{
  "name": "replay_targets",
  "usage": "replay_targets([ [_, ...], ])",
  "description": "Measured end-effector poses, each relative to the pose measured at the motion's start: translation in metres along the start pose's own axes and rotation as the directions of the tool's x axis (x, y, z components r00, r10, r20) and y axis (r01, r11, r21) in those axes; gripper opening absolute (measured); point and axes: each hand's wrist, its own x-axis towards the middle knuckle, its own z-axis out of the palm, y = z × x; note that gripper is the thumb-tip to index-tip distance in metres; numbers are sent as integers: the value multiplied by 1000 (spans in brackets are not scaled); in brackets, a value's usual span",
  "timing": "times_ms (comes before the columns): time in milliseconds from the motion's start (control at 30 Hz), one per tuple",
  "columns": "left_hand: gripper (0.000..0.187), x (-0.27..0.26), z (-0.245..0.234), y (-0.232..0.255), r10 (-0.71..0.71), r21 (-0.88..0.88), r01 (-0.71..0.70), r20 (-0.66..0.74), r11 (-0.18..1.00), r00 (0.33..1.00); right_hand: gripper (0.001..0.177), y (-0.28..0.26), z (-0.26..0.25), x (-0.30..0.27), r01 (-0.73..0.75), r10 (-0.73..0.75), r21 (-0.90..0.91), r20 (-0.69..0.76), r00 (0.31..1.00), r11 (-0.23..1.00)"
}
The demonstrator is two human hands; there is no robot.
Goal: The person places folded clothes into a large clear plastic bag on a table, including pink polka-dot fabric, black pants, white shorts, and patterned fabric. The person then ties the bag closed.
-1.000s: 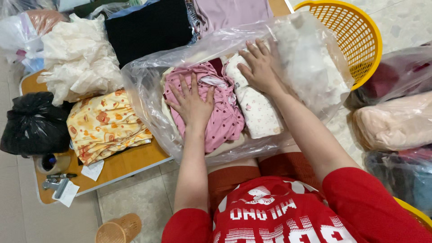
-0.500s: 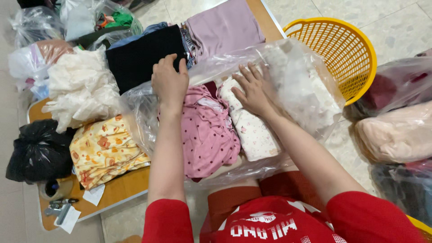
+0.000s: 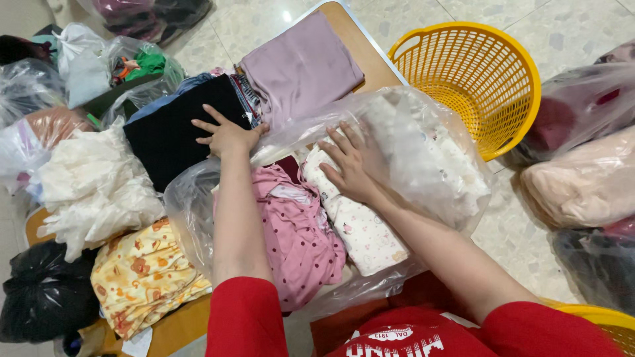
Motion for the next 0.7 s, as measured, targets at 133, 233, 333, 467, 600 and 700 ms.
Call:
replay_targets([
  [133,160,16,22,1,-13,20,14,-41,1000,999,52,-11,-26,7,15,30,-242,179,983,970],
  [233,158,38,28,-8,52,65,-48,-64,997,997,52,-19,-35,14,26,23,-254,187,982,967],
  [333,150,53,23,-22,169,123,-158,-85,980,982,52,-22,-40,16,35,20,-268,200,980,963],
  [467,120,58,0,-35,183,99,-178,-36,979,983,53,-25,-41,16,34,22,-284,190,981,958],
  [600,123,38,3,-26,213,159,-197,-90,967,973,53,-25,-41,17,38,16,-294,179,984,955],
  [700,143,24,14,-16,193,198,-162,-146,967,970,54,-25,-42,16,41,21,-314,190,982,949],
])
